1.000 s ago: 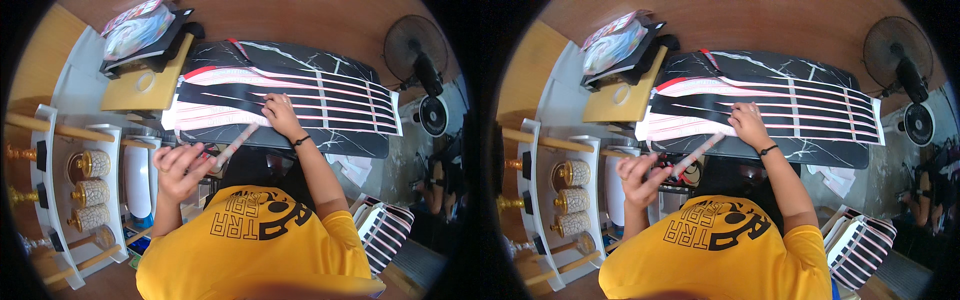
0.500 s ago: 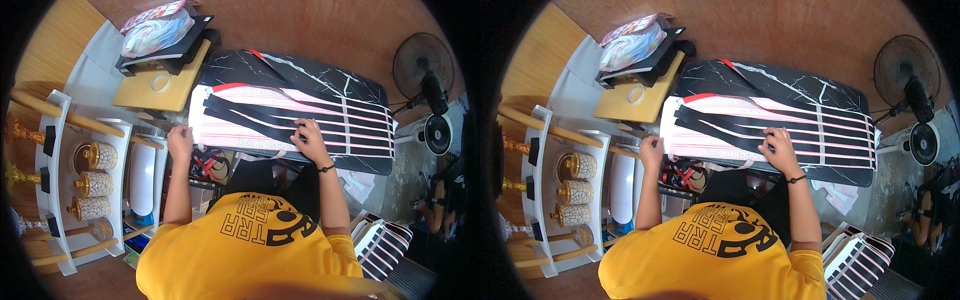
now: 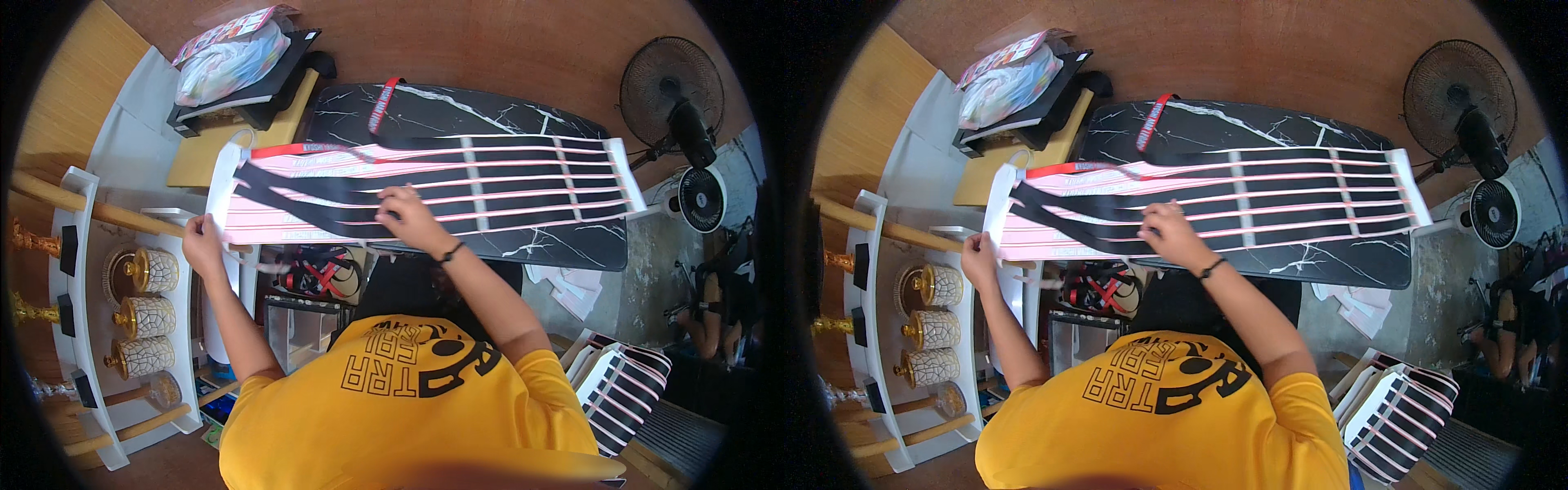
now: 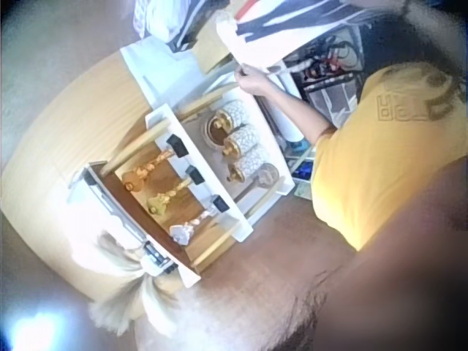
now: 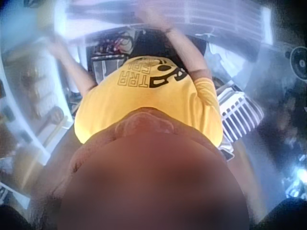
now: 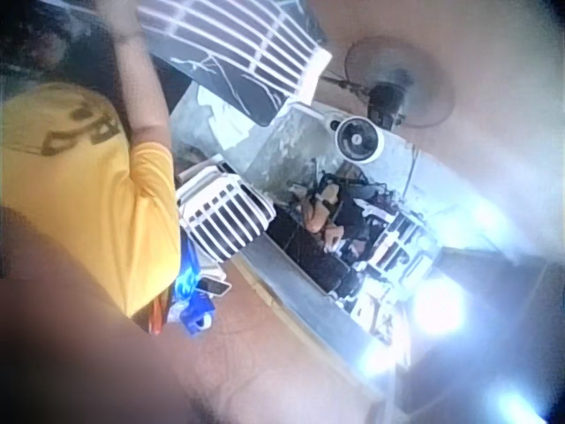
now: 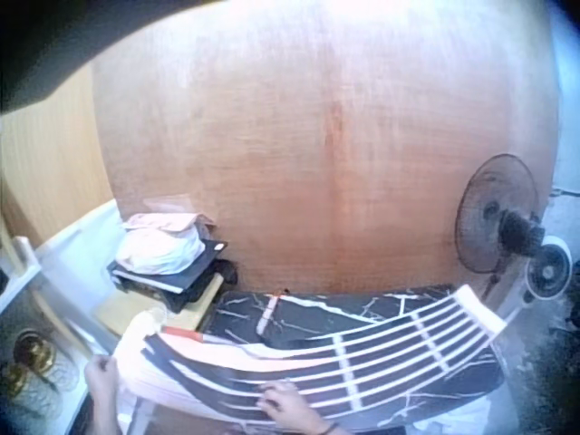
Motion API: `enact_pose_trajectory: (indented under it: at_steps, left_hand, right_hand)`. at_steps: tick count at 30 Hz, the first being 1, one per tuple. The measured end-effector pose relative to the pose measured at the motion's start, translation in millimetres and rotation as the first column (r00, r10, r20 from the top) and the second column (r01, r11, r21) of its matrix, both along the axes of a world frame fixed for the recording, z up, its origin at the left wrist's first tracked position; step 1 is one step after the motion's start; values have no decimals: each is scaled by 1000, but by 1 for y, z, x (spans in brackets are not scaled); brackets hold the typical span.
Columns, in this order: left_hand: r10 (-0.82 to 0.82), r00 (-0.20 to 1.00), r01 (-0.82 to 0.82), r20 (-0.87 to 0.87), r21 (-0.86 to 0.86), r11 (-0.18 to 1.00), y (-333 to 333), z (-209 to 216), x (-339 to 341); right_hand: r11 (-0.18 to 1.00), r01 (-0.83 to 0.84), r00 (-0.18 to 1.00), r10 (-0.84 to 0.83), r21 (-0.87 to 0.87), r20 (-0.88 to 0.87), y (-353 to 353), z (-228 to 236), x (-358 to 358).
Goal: The person assembles lanyards by peeling backing from adhesive strips on a flat sheet, folding the sheet to form a loop, and pressing the edges together. The finished lanyard is placed on a stack of similar items. The process is repeated with another sheet.
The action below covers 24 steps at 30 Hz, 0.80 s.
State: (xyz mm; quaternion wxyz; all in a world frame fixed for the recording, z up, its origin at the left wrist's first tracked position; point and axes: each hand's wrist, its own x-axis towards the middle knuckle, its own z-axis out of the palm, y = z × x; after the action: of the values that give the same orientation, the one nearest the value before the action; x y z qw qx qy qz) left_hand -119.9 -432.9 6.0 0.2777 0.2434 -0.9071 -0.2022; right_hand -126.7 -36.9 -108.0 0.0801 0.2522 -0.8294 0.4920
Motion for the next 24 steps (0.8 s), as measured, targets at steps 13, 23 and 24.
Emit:
enact_pose_trajectory:
  at_steps: [13, 23, 24]
  left_hand:
    - [-793, 610, 764, 13, -275, 583, 221, -29, -93]
    - [-951, 211, 858, 226, 423, 291, 368, -82, -198]
    - [-968, 178, 855, 176, 459, 241, 371, -88, -206]
  right_hand:
    - [788, 572, 815, -576, 229, -54, 129, 12, -105]
    - [782, 373, 888, -457, 500, 53, 152, 9, -134]
    - [772, 356, 887, -457, 526, 71, 151, 11, -135]
